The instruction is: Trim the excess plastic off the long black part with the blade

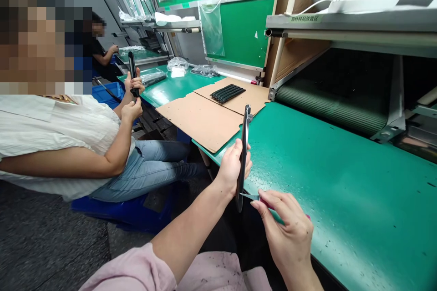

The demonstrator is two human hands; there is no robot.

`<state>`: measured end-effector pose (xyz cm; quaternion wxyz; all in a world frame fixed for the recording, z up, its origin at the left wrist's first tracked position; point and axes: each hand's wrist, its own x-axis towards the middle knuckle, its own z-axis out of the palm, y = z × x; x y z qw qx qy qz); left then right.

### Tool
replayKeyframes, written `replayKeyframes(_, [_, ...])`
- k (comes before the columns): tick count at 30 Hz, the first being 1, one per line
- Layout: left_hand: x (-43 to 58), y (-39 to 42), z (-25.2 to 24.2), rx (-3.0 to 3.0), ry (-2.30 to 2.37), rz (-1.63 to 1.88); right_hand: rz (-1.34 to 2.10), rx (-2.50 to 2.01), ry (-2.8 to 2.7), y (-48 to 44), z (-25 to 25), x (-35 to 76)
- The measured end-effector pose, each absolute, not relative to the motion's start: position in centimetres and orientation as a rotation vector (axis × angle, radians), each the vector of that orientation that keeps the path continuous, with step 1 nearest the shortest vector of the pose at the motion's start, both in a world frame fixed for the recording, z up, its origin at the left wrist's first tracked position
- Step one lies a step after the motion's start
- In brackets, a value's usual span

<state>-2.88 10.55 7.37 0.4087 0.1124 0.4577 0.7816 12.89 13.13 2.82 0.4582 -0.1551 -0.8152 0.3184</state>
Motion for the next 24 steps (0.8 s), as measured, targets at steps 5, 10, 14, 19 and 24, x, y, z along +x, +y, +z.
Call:
replayKeyframes(5, [-1.5,10.2,7.5,0.283,1.126,1.909,0.650,-0.440,-1.934,14.0,3.4,11.7])
replayKeyframes(10, [0.2,9.4,7.9,0.333,1.139,1.820,0.562,-0.483,-1.848,16.5,4.6,10.4])
replayKeyframes(14, [1.1,8.7,8.3,0.395,1.129,1.745,0.518,-0.504,-1.781,18.3,6.0,9.7])
replayKeyframes(19, [1.7,8.0,8.3,0.449,1.152,1.675,0.467,-0.547,-1.711,19.3,7.1,9.2])
replayKeyframes(24, [1.6,7.1,7.5,0.488,1.119,1.591,0.421,-0.653,-1.487,19.5,7.0,9.8])
